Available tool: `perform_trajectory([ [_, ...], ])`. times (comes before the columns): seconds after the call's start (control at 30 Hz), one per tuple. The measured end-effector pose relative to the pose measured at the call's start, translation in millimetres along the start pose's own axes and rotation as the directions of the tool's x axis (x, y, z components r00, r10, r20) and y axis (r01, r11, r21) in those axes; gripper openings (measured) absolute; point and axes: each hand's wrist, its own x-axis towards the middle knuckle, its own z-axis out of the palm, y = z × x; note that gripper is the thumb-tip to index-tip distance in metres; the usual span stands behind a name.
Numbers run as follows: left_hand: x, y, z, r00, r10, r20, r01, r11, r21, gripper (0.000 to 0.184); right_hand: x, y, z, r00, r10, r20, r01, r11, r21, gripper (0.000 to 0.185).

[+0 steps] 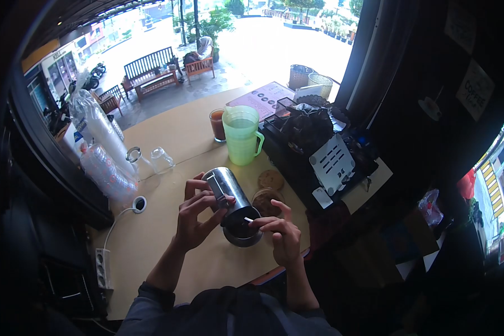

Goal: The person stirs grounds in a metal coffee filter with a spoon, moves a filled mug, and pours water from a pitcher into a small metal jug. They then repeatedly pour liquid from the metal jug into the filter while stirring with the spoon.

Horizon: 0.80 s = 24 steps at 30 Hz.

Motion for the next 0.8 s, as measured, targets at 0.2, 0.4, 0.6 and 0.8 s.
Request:
perform_trajectory([
  [0.2,-2.4,-3.0,1.2,0.996,0.083,0.012,-0.083,0.997,0.007,0.03,5.0,0.8,-5.5,0.997,0.075,0.026,-0.075,0.997,0.013,0.048],
  [0.4,-5.2,-2.2,5.9,0.99,0.136,0.033,-0.137,0.99,0.028,0.03,2.5,-3.4,-8.9,0.998,0.0,-0.06,0.0,1.0,-0.01,0.045],
  [0.6,-3.4,-0.6,11.2,0.989,0.145,0.029,-0.148,0.984,0.103,0.029,2.3,-2.6,-1.2,0.999,0.037,-0.015,-0.037,0.999,-0.03,0.049],
  [0.8,-6.1,-2.9,9.9,0.994,0.112,-0.015,-0.112,0.993,0.024,0.03,3.7,-1.6,-2.2,0.996,0.041,-0.075,-0.037,0.998,0.045,0.048],
])
